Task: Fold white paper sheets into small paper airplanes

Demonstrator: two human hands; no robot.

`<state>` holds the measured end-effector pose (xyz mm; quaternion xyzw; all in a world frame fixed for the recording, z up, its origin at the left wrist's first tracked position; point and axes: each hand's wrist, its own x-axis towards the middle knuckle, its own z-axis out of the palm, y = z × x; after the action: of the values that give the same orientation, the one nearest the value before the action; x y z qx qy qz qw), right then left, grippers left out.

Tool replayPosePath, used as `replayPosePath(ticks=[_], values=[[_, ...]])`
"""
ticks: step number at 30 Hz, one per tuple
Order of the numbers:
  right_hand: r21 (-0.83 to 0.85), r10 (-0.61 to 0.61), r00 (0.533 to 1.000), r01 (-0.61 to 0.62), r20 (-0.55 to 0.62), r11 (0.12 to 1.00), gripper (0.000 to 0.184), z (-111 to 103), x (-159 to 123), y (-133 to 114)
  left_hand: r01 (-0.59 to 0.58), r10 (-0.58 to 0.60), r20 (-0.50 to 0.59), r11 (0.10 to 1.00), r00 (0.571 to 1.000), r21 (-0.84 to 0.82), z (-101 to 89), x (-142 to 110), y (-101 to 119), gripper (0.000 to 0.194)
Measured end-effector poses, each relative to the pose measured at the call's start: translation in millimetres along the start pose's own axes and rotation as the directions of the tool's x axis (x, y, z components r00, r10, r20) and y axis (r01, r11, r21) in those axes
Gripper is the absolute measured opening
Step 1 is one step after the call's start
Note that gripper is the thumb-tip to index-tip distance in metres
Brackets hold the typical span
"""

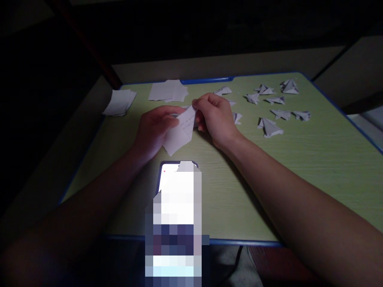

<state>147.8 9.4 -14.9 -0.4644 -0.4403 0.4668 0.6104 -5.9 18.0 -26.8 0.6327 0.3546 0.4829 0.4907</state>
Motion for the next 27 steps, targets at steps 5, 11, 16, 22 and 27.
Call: replayPosePath(ticks=[5, 11, 16, 22, 27], values=[[0.021, 0.011, 1.000, -0.011, 0.000, 1.000, 0.017, 0.4, -0.5, -2.2, 0.002, -0.002, 0.006, 1.000, 1.000, 0.008, -0.5, -0.1, -0.3, 0.016], [0.048, 0.011, 1.000, -0.011, 0.005, 0.999, 0.020, -0.5, 0.0, -2.4, 0.018, -0.018, -0.007, 1.000, 1.000, -0.010, -0.7, -0.6, -0.4, 0.019], [0.056, 0.015, 0.999, -0.016, 0.034, 0.998, 0.028, -1.6, 0.7, -2.0, 0.011, -0.011, -0.001, 1.000, 1.000, -0.006, -0.5, -0.9, 0.3, 0.019], [0.079, 0.025, 1.000, -0.023, -0.014, 0.997, 0.027, 0.2, -0.2, -3.5, -0.006, 0.006, 0.013, 1.000, 1.000, -0.006, -0.1, -1.2, 0.6, 0.017], [0.062, 0.024, 1.000, -0.024, -0.004, 0.998, 0.029, -0.4, 0.7, -2.2, 0.004, -0.004, 0.024, 1.000, 1.000, -0.008, 0.5, -1.4, -0.1, 0.019]])
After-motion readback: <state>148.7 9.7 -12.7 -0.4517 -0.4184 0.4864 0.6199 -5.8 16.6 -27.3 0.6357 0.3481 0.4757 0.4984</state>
